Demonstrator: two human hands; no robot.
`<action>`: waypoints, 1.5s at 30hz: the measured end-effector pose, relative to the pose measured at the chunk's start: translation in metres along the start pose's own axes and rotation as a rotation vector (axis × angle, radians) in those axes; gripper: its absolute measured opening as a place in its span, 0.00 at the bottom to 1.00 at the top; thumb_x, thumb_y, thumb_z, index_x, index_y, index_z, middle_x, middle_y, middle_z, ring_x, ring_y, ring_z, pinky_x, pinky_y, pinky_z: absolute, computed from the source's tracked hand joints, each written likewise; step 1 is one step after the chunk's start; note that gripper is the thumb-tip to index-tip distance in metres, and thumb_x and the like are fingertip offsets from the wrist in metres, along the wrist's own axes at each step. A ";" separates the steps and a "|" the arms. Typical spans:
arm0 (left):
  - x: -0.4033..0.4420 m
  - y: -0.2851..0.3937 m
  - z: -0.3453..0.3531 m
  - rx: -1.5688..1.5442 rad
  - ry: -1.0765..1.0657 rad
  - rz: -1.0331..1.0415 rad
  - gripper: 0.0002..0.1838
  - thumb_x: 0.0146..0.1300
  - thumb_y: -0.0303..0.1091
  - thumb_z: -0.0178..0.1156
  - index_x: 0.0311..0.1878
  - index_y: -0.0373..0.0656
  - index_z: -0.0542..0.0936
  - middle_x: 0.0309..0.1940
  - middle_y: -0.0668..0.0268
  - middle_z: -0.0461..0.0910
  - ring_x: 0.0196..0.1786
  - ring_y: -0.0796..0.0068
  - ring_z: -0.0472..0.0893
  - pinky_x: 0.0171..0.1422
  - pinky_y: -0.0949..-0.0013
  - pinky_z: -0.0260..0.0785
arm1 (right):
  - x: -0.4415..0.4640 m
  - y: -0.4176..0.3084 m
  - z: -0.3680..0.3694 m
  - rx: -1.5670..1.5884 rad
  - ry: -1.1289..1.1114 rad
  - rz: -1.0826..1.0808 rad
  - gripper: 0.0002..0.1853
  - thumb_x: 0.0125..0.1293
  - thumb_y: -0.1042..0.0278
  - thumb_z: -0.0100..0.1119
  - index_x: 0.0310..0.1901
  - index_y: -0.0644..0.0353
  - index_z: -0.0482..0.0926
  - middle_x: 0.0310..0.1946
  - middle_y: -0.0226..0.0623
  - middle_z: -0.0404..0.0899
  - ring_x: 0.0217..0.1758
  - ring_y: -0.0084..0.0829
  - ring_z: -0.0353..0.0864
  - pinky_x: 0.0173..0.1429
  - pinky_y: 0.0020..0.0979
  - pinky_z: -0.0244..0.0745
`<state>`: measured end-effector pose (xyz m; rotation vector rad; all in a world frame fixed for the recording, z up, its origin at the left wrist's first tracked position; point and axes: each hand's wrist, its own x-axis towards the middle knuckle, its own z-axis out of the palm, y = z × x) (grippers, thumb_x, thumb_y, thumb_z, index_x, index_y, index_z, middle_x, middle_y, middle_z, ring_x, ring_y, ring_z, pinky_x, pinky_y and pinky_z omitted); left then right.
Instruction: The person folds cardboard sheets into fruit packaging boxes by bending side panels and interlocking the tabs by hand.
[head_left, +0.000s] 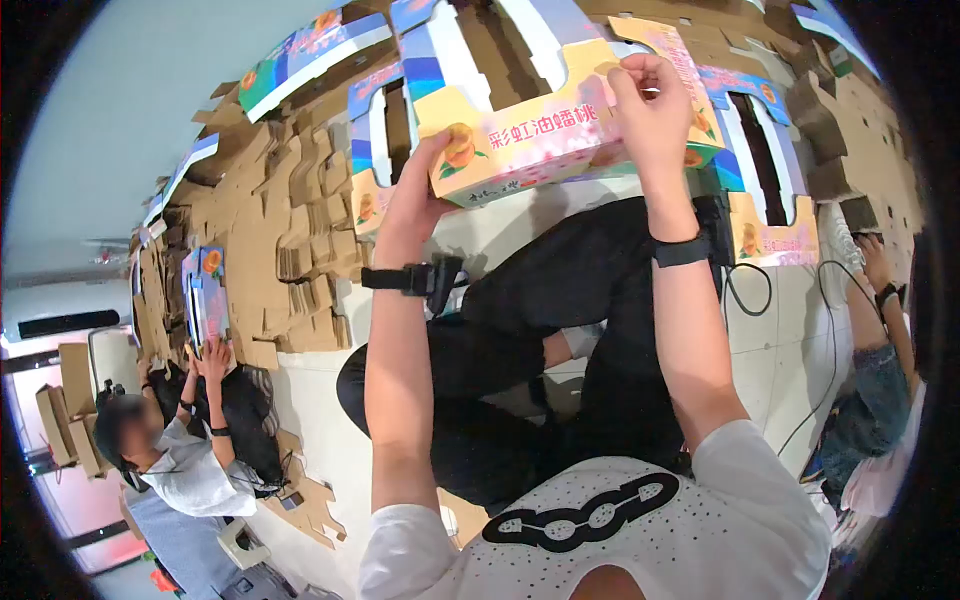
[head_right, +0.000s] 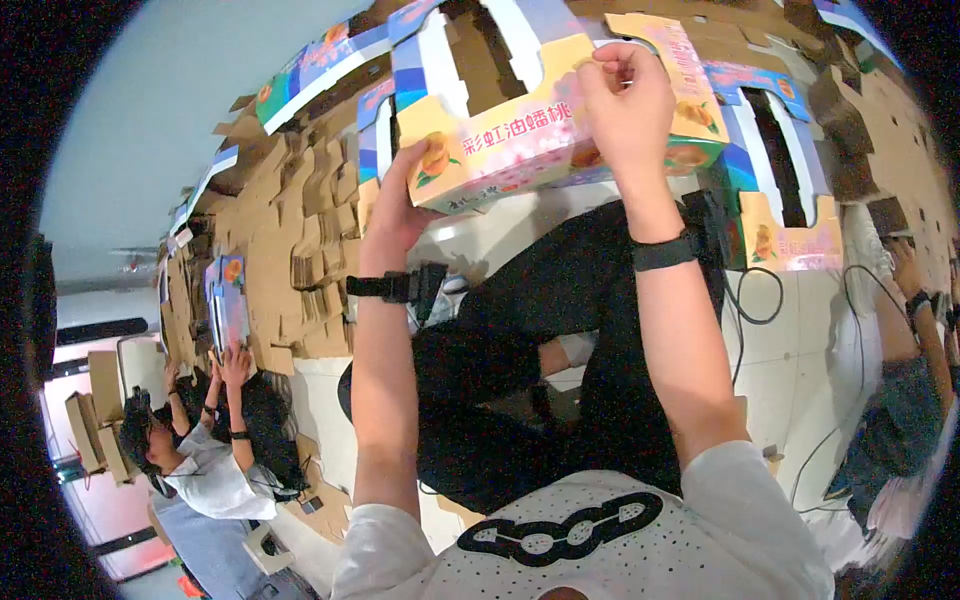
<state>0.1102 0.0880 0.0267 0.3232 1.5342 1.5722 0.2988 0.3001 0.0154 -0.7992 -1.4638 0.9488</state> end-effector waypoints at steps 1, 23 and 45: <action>-0.001 -0.004 0.008 -0.003 -0.012 -0.007 0.31 0.68 0.56 0.63 0.68 0.48 0.75 0.62 0.64 0.80 0.65 0.63 0.78 0.65 0.43 0.71 | 0.002 0.002 -0.002 0.017 0.014 -0.002 0.09 0.58 0.70 0.67 0.39 0.63 0.82 0.33 0.32 0.82 0.36 0.26 0.79 0.48 0.30 0.76; -0.028 -0.087 0.182 -0.055 -0.059 0.177 0.37 0.74 0.45 0.64 0.77 0.39 0.60 0.60 0.60 0.77 0.57 0.68 0.81 0.60 0.60 0.78 | 0.015 -0.032 -0.039 0.405 -0.050 0.502 0.37 0.63 0.61 0.71 0.69 0.71 0.69 0.60 0.44 0.77 0.63 0.33 0.75 0.68 0.33 0.68; -0.006 -0.062 -0.078 0.598 0.130 0.468 0.21 0.67 0.33 0.67 0.59 0.35 0.77 0.48 0.52 0.86 0.44 0.65 0.86 0.47 0.63 0.78 | -0.019 -0.078 0.041 -0.582 -0.450 -0.656 0.34 0.57 0.53 0.75 0.62 0.62 0.78 0.61 0.51 0.77 0.65 0.50 0.75 0.73 0.53 0.66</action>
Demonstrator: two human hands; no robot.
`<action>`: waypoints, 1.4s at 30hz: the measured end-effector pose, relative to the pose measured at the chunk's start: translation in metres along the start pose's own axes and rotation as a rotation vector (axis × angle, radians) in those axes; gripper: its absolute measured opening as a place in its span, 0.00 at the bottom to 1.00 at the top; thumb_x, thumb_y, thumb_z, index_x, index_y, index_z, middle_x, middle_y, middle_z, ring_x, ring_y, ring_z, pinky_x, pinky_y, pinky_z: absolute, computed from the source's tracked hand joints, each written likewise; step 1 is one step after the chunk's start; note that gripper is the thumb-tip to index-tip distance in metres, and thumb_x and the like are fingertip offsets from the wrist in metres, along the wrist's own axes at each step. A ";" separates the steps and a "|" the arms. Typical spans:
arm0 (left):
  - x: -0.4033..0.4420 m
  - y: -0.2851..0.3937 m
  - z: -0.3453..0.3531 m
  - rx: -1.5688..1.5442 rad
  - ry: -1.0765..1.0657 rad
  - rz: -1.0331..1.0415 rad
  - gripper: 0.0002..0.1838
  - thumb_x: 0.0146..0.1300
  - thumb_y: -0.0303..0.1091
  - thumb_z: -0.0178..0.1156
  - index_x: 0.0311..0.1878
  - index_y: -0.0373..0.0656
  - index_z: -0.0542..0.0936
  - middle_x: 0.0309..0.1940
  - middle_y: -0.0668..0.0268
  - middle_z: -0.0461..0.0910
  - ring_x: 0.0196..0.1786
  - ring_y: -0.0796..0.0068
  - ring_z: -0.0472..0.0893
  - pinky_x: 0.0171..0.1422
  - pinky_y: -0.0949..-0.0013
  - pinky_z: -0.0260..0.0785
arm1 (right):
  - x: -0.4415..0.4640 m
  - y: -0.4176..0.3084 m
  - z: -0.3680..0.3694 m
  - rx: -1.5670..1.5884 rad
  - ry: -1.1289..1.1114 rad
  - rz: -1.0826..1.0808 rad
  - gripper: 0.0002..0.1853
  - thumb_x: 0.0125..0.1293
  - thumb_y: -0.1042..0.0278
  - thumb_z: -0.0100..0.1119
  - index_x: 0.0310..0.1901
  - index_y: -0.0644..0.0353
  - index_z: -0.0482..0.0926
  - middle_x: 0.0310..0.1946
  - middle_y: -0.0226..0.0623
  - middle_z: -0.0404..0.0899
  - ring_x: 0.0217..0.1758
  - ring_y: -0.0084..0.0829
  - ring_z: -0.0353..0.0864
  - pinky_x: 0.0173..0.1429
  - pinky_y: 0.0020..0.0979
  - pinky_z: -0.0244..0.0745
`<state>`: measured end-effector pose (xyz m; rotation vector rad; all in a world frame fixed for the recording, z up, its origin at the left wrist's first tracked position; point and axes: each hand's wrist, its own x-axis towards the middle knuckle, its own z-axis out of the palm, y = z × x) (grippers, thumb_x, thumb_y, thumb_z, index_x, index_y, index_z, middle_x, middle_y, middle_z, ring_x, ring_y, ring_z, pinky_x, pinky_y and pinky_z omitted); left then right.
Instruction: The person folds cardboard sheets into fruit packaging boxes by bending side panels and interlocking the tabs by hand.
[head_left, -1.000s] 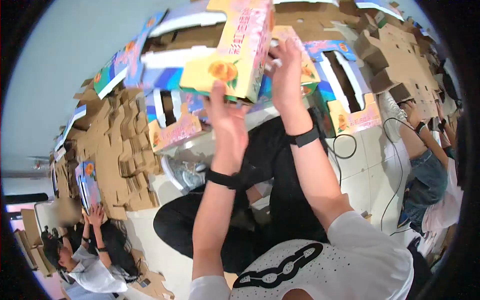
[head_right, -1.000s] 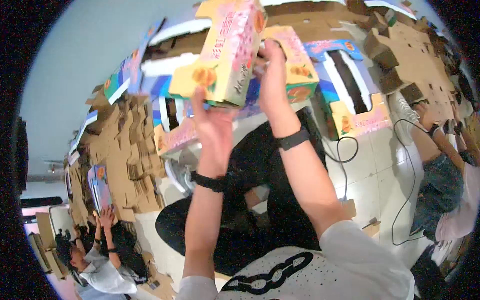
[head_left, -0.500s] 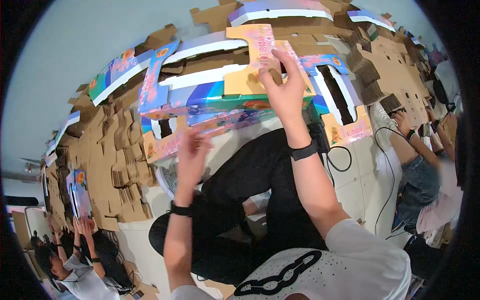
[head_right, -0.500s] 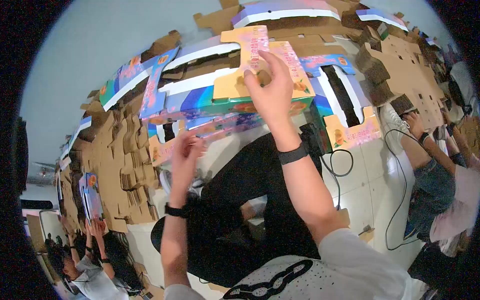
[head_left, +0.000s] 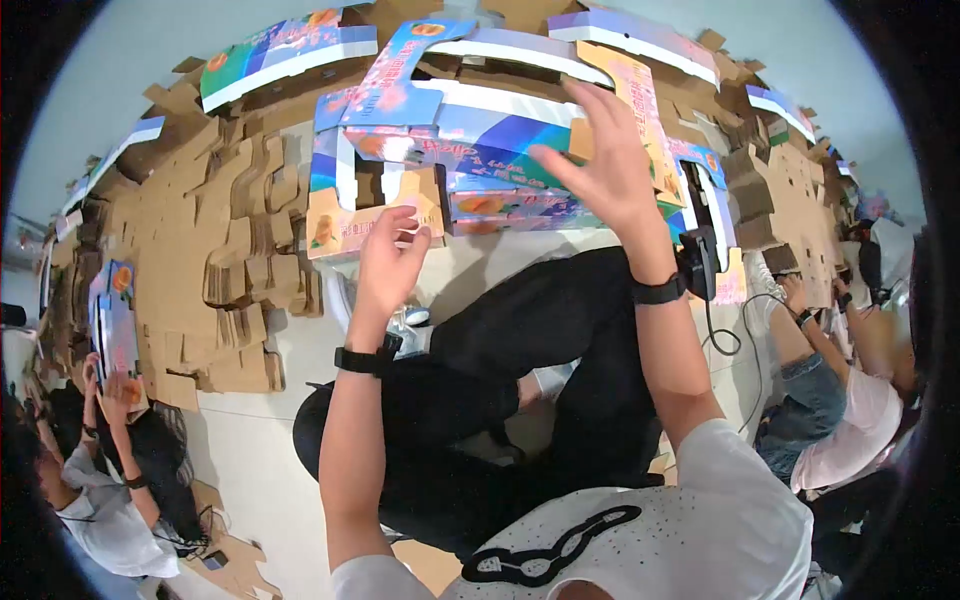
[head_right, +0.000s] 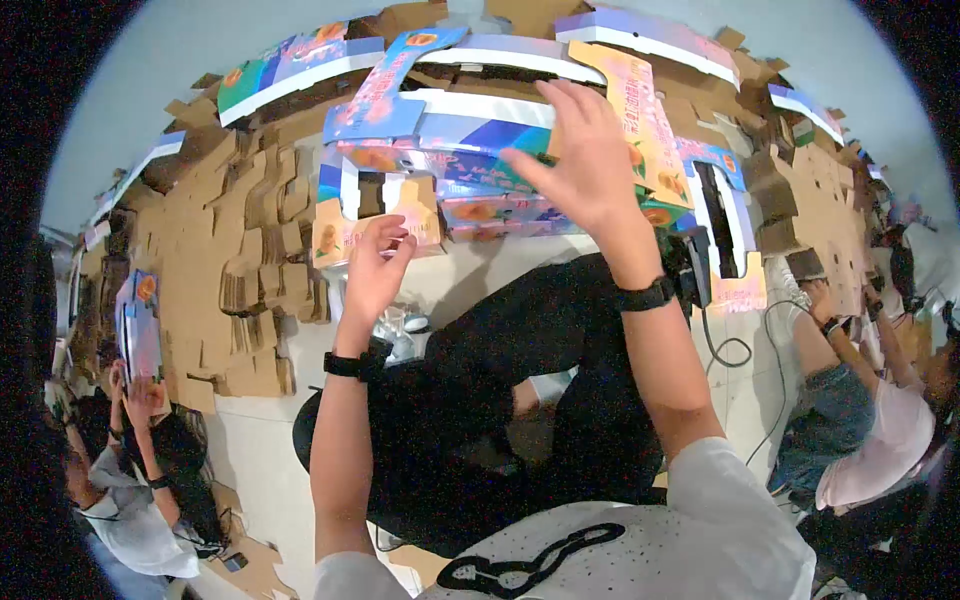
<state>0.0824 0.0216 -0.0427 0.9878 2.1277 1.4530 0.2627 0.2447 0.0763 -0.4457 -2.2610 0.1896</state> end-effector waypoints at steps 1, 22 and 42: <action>0.003 -0.011 0.001 0.026 0.036 0.015 0.21 0.66 0.33 0.67 0.58 0.33 0.78 0.48 0.51 0.86 0.44 0.64 0.87 0.47 0.63 0.79 | 0.010 0.000 0.007 -0.045 -0.077 -0.074 0.47 0.52 0.42 0.77 0.67 0.67 0.73 0.65 0.53 0.74 0.69 0.51 0.72 0.73 0.52 0.66; 0.019 -0.048 0.009 -0.035 0.049 -0.074 0.24 0.67 0.38 0.65 0.60 0.30 0.77 0.47 0.48 0.87 0.48 0.61 0.87 0.53 0.62 0.79 | 0.006 0.138 -0.027 -0.264 -0.839 -0.078 0.61 0.42 0.49 0.80 0.78 0.62 0.59 0.68 0.56 0.71 0.70 0.52 0.71 0.75 0.44 0.65; -0.001 -0.013 0.036 -0.067 -0.279 0.127 0.45 0.67 0.28 0.65 0.84 0.46 0.53 0.80 0.56 0.62 0.64 0.64 0.81 0.52 0.67 0.79 | 0.021 0.132 -0.012 -0.194 -0.766 -0.227 0.59 0.42 0.55 0.81 0.77 0.63 0.60 0.66 0.53 0.71 0.69 0.53 0.71 0.76 0.46 0.65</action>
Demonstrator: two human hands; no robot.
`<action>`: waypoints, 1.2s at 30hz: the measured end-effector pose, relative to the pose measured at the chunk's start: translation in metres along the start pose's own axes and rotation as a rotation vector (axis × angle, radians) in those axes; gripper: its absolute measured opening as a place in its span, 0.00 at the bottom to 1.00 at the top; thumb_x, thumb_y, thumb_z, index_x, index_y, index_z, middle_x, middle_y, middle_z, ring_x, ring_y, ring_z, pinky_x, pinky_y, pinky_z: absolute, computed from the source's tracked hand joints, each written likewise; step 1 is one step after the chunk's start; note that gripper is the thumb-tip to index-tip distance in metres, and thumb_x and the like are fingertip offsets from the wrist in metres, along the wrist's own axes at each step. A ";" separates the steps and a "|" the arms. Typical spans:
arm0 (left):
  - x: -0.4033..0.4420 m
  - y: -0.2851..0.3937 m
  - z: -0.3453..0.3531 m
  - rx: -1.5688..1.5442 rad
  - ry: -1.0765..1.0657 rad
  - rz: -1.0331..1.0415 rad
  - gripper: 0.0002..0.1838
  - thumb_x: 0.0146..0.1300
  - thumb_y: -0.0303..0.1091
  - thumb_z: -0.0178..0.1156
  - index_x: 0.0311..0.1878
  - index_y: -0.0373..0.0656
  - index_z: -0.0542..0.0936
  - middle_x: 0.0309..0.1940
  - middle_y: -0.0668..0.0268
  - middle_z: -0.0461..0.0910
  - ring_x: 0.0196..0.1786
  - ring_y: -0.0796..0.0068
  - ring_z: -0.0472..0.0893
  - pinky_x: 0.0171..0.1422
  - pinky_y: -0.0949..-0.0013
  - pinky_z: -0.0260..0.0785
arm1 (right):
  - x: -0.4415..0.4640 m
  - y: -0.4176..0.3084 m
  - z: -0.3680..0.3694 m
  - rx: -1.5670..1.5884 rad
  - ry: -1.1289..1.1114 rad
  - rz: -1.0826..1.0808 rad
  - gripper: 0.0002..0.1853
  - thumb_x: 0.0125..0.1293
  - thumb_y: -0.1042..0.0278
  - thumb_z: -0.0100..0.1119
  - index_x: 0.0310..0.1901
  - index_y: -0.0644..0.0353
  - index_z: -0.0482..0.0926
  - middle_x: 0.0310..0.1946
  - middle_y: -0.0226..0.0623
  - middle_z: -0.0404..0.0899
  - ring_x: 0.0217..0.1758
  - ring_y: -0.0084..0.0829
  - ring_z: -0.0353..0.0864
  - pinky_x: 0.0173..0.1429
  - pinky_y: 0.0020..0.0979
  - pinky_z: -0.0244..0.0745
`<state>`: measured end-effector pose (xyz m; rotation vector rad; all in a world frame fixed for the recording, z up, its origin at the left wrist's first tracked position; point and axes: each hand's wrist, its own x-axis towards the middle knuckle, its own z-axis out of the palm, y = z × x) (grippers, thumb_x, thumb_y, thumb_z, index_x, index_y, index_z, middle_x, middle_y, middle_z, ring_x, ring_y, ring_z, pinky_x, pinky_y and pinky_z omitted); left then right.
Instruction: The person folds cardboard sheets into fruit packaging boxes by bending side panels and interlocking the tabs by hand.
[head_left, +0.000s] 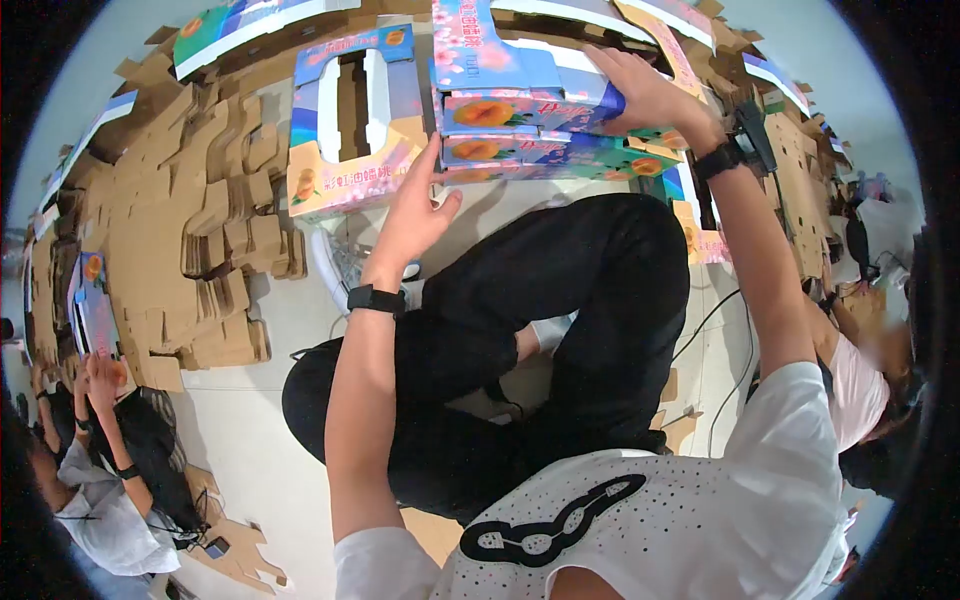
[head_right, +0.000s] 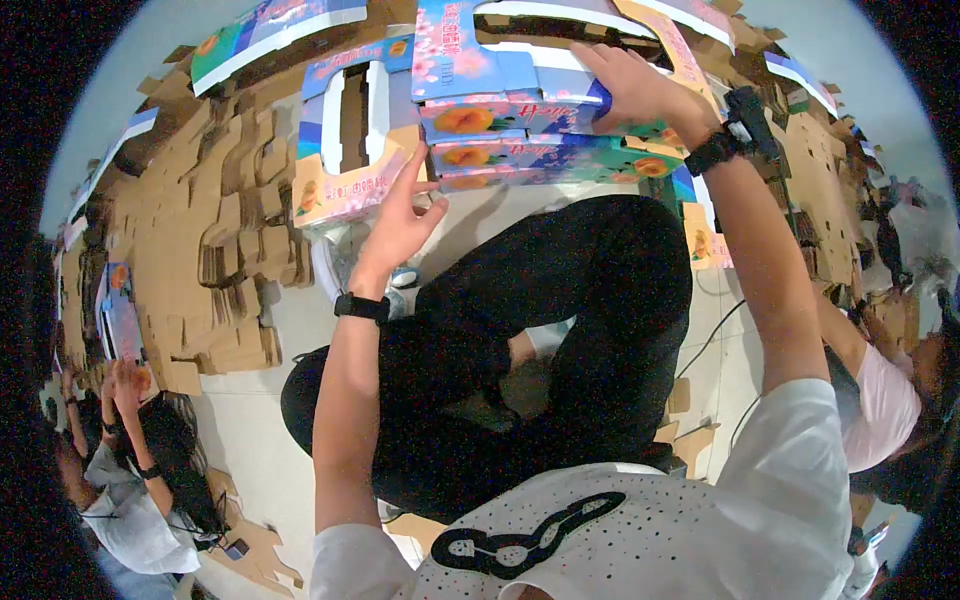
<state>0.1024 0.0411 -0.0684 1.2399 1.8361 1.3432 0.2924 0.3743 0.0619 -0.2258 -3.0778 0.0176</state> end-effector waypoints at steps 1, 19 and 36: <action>0.000 -0.003 0.001 -0.002 -0.005 -0.006 0.46 0.67 0.28 0.65 0.84 0.46 0.53 0.81 0.56 0.61 0.63 0.64 0.81 0.52 0.67 0.79 | -0.002 -0.002 0.002 -0.010 0.009 0.007 0.59 0.42 0.55 0.81 0.77 0.63 0.60 0.66 0.53 0.71 0.69 0.53 0.71 0.76 0.46 0.64; -0.018 0.064 0.044 -0.424 -0.204 0.086 0.47 0.60 0.38 0.76 0.78 0.42 0.62 0.72 0.61 0.70 0.69 0.66 0.75 0.67 0.60 0.71 | -0.011 -0.160 0.005 2.913 0.583 -0.333 0.18 0.75 0.50 0.56 0.34 0.55 0.74 0.27 0.27 0.66 0.31 0.24 0.67 0.36 0.27 0.67; -0.048 0.103 0.076 -0.824 -0.578 0.146 0.54 0.34 0.38 0.89 0.69 0.39 0.73 0.65 0.64 0.77 0.68 0.66 0.76 0.74 0.60 0.68 | 0.020 -0.268 -0.027 1.714 0.544 0.190 0.15 0.77 0.58 0.56 0.34 0.59 0.75 0.22 0.29 0.66 0.27 0.24 0.70 0.30 0.30 0.69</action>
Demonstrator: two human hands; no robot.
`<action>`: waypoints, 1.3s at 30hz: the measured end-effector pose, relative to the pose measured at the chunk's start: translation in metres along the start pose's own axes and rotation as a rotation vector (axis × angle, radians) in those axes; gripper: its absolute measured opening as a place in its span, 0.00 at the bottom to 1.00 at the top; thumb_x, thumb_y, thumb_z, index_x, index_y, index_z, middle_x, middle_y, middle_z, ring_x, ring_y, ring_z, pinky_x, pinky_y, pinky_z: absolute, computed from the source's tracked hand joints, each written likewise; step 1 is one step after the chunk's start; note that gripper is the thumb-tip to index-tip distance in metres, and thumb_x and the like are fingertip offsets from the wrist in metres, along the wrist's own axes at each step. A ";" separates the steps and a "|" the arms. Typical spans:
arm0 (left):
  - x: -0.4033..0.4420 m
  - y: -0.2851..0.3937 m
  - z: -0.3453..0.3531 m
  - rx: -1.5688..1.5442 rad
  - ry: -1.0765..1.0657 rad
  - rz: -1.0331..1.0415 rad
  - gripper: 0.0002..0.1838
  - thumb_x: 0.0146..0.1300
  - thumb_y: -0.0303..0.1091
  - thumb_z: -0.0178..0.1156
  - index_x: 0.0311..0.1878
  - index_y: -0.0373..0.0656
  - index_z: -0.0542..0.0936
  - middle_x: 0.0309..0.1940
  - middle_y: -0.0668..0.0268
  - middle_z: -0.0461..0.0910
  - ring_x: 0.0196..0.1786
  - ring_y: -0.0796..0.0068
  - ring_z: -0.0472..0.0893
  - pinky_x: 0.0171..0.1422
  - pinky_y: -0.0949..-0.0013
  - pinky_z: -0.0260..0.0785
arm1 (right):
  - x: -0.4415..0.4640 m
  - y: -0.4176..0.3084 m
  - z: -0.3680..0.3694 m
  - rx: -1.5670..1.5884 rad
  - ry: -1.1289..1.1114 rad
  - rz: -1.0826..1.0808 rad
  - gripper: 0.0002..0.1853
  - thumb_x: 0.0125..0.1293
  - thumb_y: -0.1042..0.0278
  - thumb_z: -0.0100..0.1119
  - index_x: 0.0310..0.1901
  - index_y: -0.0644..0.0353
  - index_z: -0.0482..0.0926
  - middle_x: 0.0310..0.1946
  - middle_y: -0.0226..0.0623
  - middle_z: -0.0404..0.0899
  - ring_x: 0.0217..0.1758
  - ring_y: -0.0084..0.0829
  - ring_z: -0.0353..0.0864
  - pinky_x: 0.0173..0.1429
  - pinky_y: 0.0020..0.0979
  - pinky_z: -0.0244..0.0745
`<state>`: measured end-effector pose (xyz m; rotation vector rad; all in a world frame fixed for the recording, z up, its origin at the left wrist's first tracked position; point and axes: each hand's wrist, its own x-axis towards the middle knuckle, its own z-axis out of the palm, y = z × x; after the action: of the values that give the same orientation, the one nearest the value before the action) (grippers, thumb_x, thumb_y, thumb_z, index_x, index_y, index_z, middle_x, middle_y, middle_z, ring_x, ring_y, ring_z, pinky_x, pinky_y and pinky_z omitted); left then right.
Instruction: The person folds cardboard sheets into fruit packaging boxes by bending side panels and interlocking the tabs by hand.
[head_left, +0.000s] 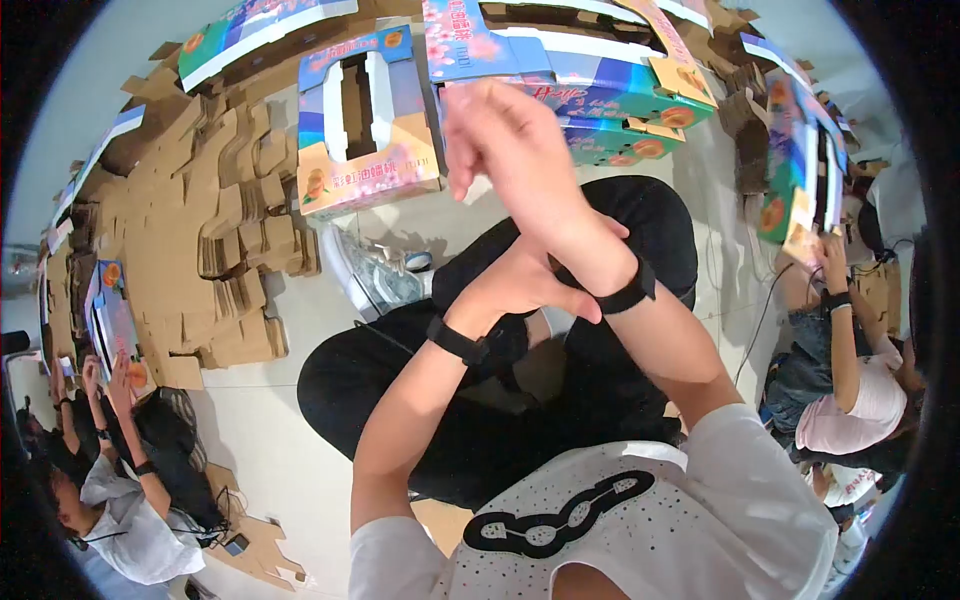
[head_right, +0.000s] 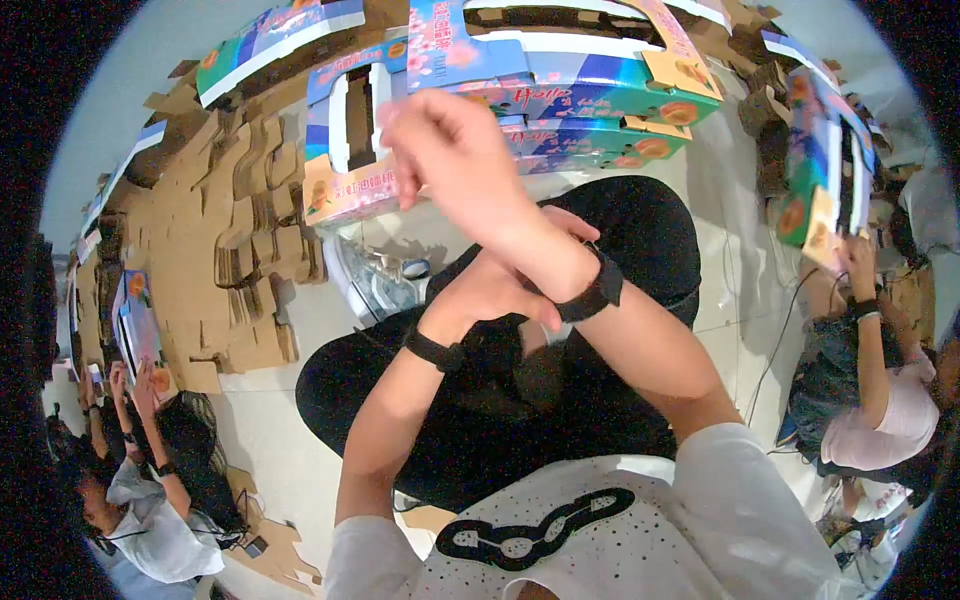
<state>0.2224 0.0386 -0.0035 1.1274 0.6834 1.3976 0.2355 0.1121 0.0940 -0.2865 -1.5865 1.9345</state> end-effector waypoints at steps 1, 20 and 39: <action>0.001 -0.008 -0.003 0.130 -0.012 0.127 0.50 0.40 0.38 0.88 0.68 0.38 0.74 0.65 0.64 0.78 0.67 0.66 0.76 0.73 0.60 0.68 | -0.001 0.008 -0.002 -0.348 -0.058 -0.183 0.14 0.76 0.59 0.58 0.34 0.59 0.75 0.22 0.30 0.67 0.27 0.25 0.73 0.30 0.31 0.71; -0.015 -0.009 -0.064 0.331 0.794 -0.058 0.28 0.69 0.32 0.66 0.70 0.38 0.73 0.65 0.59 0.78 0.61 0.68 0.80 0.62 0.64 0.77 | 0.068 -0.026 -0.218 -1.788 -0.219 -0.318 0.52 0.48 0.49 0.80 0.73 0.60 0.66 0.69 0.50 0.69 0.75 0.51 0.64 0.77 0.47 0.63; -0.017 -0.052 -0.093 0.492 0.896 -0.227 0.27 0.67 0.33 0.67 0.67 0.35 0.73 0.63 0.53 0.78 0.56 0.65 0.83 0.58 0.62 0.78 | 0.072 0.004 -0.252 -1.840 -0.144 -0.210 0.56 0.39 0.39 0.80 0.70 0.58 0.70 0.61 0.48 0.76 0.67 0.50 0.73 0.72 0.49 0.66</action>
<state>0.1569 0.0502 -0.0889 0.6935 1.8102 1.5526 0.3102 0.3574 0.0401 -0.6069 -2.8179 -0.1713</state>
